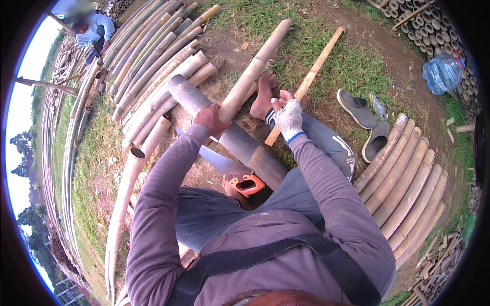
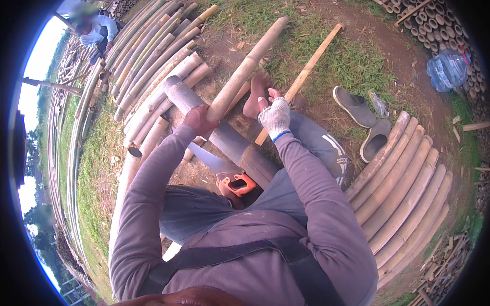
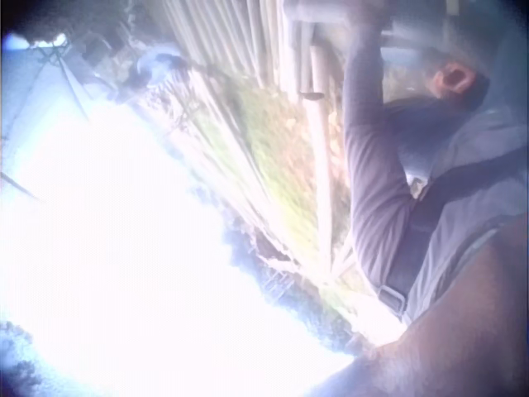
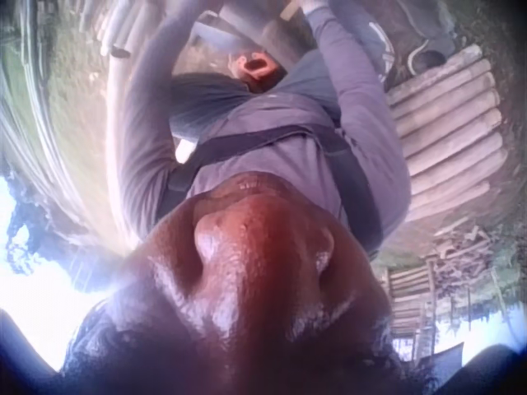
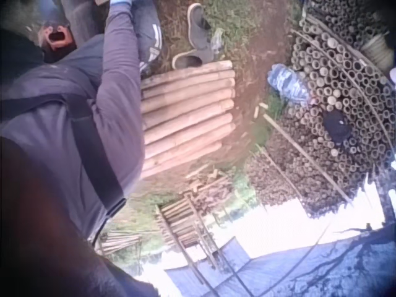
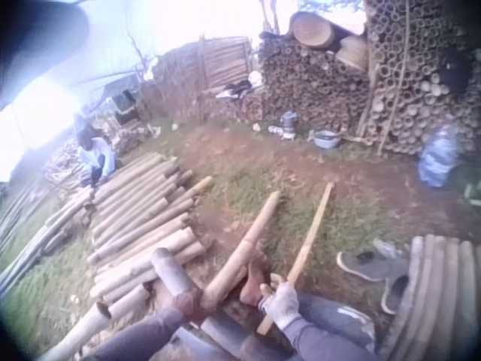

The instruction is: The person uses a hand saw to cut bamboo poles into shorter sections. They position each pole between their legs, saw through it, and then move the cut pieces aside.

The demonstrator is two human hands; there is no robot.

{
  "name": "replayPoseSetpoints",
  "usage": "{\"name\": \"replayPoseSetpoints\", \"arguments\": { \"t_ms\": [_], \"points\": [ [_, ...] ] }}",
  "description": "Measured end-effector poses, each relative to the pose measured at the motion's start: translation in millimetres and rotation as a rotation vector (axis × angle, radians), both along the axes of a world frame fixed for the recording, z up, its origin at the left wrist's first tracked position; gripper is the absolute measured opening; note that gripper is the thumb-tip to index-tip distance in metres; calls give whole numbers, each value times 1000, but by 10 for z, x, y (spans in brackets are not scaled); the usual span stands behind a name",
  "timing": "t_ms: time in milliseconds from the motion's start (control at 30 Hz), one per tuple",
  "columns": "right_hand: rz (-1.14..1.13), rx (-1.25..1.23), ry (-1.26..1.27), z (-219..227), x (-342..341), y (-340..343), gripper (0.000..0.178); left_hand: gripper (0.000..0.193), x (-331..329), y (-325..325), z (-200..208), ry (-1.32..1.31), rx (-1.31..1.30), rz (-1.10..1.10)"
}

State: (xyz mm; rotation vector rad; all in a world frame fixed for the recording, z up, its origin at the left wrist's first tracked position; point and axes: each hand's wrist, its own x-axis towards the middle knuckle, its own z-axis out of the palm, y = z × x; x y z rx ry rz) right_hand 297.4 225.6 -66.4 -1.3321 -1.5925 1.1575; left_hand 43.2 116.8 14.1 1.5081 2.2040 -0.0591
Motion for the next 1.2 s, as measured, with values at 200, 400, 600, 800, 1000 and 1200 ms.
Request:
{"name": "replayPoseSetpoints", "arguments": {
  "t_ms": [200,400,600,800,1000,1200],
  "points": [
    [69,-1006,1071,546,-131,150,48,57,883,-44,793,-982,65,207],
    [14,-844,1095,934,252,50,37,63,1131,-438,1001,-1177,43,147],
    [-79,-563,717,2044,2326,-512,68,79,668,-233,891,-471,121,-535],
    [-422,-50,-497,2799,4281,-1890,100,80,74,-187,433,-72,-49,-684],
    [-793,-153,-1243,3152,5266,-3901,80,75,399,-232,658,-200,-106,-552],
    [-953,-593,-1452,2723,5445,-4920,78,75,208,-168,464,-127,-77,-595]
  ]
}}
